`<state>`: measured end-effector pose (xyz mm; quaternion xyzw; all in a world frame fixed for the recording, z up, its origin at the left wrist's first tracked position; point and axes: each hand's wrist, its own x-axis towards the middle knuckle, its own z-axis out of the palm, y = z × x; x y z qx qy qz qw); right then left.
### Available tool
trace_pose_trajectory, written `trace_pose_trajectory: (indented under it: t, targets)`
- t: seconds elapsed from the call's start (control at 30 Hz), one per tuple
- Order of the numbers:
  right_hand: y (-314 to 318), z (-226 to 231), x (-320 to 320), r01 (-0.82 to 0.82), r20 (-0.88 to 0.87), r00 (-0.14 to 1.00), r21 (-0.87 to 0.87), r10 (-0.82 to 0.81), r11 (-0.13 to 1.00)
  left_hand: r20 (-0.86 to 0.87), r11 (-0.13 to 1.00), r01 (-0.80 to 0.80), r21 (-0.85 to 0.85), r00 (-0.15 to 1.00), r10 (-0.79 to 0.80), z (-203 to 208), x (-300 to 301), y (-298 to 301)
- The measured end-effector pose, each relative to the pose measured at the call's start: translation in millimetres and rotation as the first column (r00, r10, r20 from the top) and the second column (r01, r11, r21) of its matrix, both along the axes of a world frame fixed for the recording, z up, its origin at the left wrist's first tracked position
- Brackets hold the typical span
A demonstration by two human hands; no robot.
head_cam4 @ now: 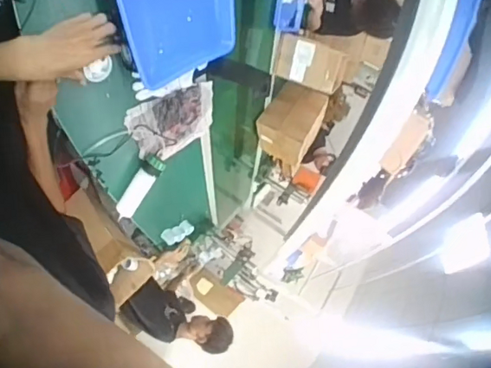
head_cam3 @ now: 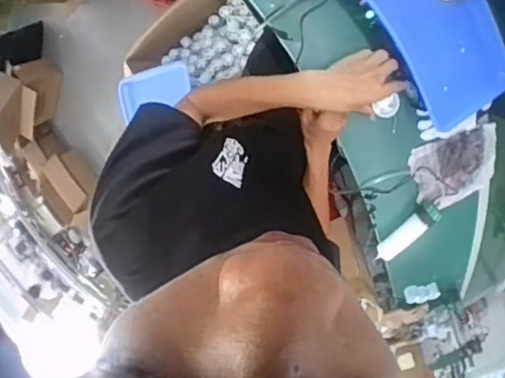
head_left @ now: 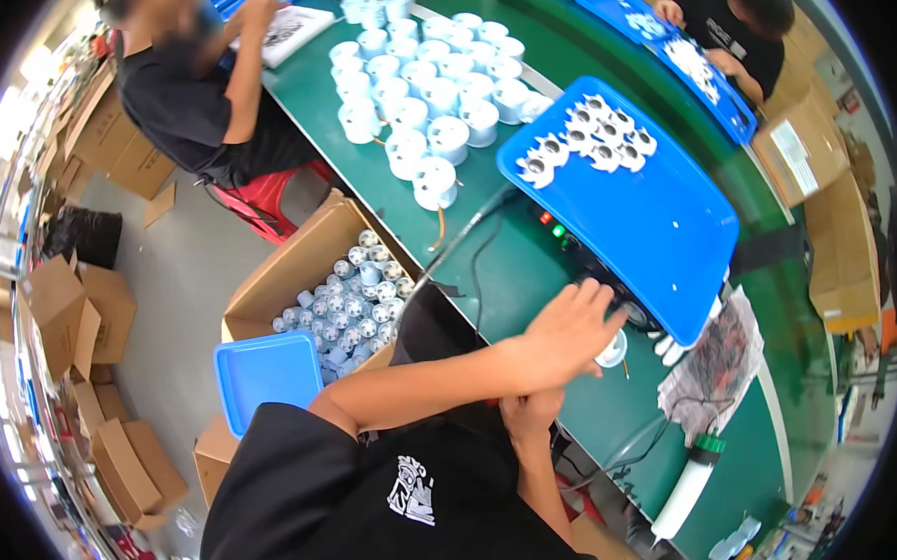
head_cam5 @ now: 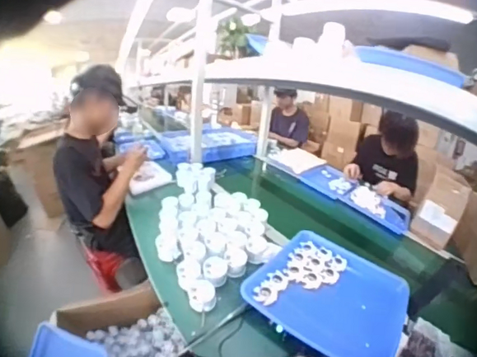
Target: Assembling small electronic fans by fitting blades into housings and applying adhesive or lubricant.
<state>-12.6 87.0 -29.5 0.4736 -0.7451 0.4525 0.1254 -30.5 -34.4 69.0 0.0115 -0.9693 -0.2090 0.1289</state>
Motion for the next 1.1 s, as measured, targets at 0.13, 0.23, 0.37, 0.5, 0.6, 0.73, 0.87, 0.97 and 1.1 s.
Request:
trace_pose_trajectory:
  t: [0.13, 0.23, 0.37, 0.5, 0.6, 0.73, 0.87, 0.97, 1.1]
  targets:
    - [-0.4, -3.7, -1.9, -0.099, -0.028, 0.994, 0.125, 0.104, 0.987, -0.037, 0.999, -0.036, 0.009, 0.999, 0.036, -6.6, -0.2, -0.6]
    - [-3.5, 0.9, -2.5, -0.074, -0.065, 0.995, 0.063, 0.078, 0.995, -0.013, 0.993, 0.012, 0.116, 1.0, -0.011, 7.0, 15.4, -2.5]
    - [-29.7, 15.4, 21.9, 0.363, 0.889, 0.367, -0.409, 0.275, 0.837, -0.056, 0.852, 0.038, 0.522, 0.998, -0.011, 38.3, 70.4, -33.2]
    - [-20.2, 31.2, -3.0, -0.009, -0.097, 0.995, 0.133, 0.022, 0.991, 0.112, 0.686, -0.343, 0.642, 0.927, 0.359, 52.3, 130.0, -92.4]
    - [-19.1, 29.8, -4.3, -0.021, -0.098, 0.995, 0.156, 0.037, 0.988, 0.046, 0.621, -0.639, 0.455, 0.713, 0.7, 23.9, 154.0, -149.3]
    - [-19.5, 30.5, -3.4, -0.062, -0.16, 0.983, 0.137, 0.084, 0.989, -0.047, 0.536, -0.704, 0.467, 0.585, 0.81, -12.9, 156.4, -227.4]
    - [-18.8, 28.8, -1.8, -0.043, -0.176, 0.982, 0.149, 0.07, 0.988, -0.186, 0.529, -0.766, 0.366, 0.496, 0.848, -41.3, 130.3, -261.9]
    - [-19.2, 29.0, 0.7, -0.026, -0.176, 0.983, 0.14, 0.05, 0.99, -0.416, 0.578, -0.766, 0.282, 0.445, 0.793, -71.5, 122.8, -270.2]
    - [-16.5, 35.2, -0.6, 0.024, -0.141, 0.99, 0.139, -0.004, 0.99, -0.379, 0.6, -0.719, 0.351, 0.477, 0.793, -84.3, 110.0, -254.8]
